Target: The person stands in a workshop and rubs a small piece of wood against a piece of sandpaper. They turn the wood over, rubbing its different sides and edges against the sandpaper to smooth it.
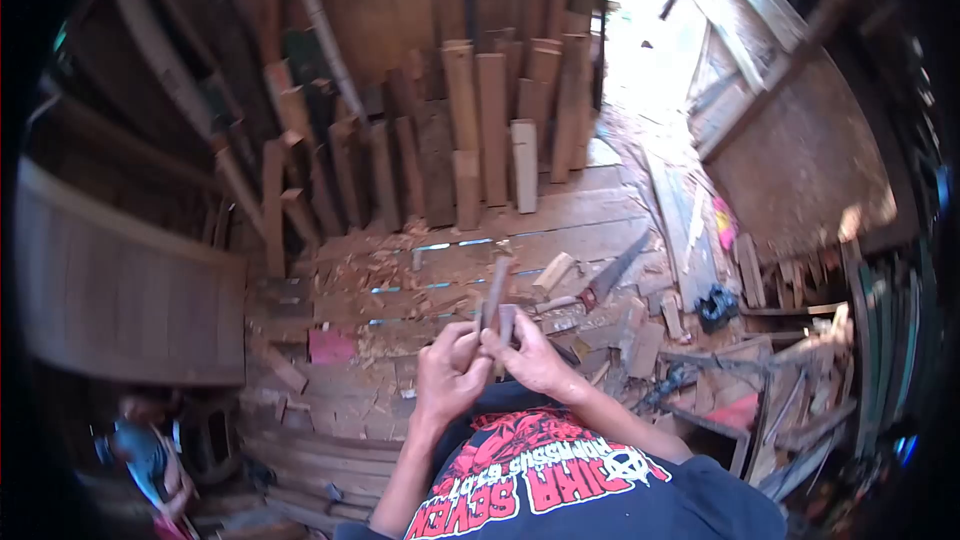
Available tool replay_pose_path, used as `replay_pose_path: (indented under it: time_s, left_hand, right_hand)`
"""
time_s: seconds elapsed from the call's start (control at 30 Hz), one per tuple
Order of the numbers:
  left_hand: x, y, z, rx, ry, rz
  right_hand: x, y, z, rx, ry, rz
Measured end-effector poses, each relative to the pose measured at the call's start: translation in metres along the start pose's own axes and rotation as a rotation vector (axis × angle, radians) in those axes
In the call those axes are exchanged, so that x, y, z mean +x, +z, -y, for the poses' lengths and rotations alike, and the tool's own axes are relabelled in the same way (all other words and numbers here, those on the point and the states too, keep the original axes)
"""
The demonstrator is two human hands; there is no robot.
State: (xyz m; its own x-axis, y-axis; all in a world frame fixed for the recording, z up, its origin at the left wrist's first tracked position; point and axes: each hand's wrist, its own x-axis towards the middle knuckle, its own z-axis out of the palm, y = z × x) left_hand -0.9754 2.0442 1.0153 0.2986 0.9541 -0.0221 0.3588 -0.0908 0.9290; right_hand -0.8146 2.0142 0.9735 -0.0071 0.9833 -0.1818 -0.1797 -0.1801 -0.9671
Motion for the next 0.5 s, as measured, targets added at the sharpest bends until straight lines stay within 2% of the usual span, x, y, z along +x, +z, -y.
replay_pose_path:
  time_s: [0.03,0.07,0.1,0.17,0.2,0.23,0.3,0.4,0.5]
  left_hand:
    - [-0.003,0.003,0.028,-0.026,0.094,-0.023]
    - [0.0,0.009,0.047,-0.065,0.195,-0.027]
    - [-0.003,0.009,0.019,-0.21,0.018,-0.029]
    - [-0.012,0.012,-0.002,-0.615,-0.166,-0.07]
    - [-0.009,0.01,-0.01,-0.65,-0.201,-0.021]
    - [-0.008,0.013,-0.013,-0.661,-0.21,-0.029]
    - [-0.005,0.007,0.015,-0.562,-0.144,0.084]
    - [-0.005,0.003,0.001,-0.416,-0.126,0.208]
    - [-0.002,0.003,0.029,-0.375,-0.141,0.229]
  right_hand:
    - [-0.004,-0.004,0.008,-0.003,0.049,0.024]
    - [-0.005,-0.005,0.012,0.047,-0.03,0.01]
    - [-0.006,-0.006,0.015,0.086,-0.117,-0.014]
    - [-0.007,-0.011,0.017,0.194,-0.163,0.051]
    - [-0.01,-0.013,0.017,0.15,-0.12,0.054]
    - [-0.01,-0.014,0.017,0.109,-0.076,0.071]
    - [-0.008,-0.015,0.016,0.077,-0.028,0.083]
    - [-0.006,-0.009,0.0,0.155,0.035,0.049]
    - [-0.002,0.009,-0.026,0.322,-0.142,-0.083]
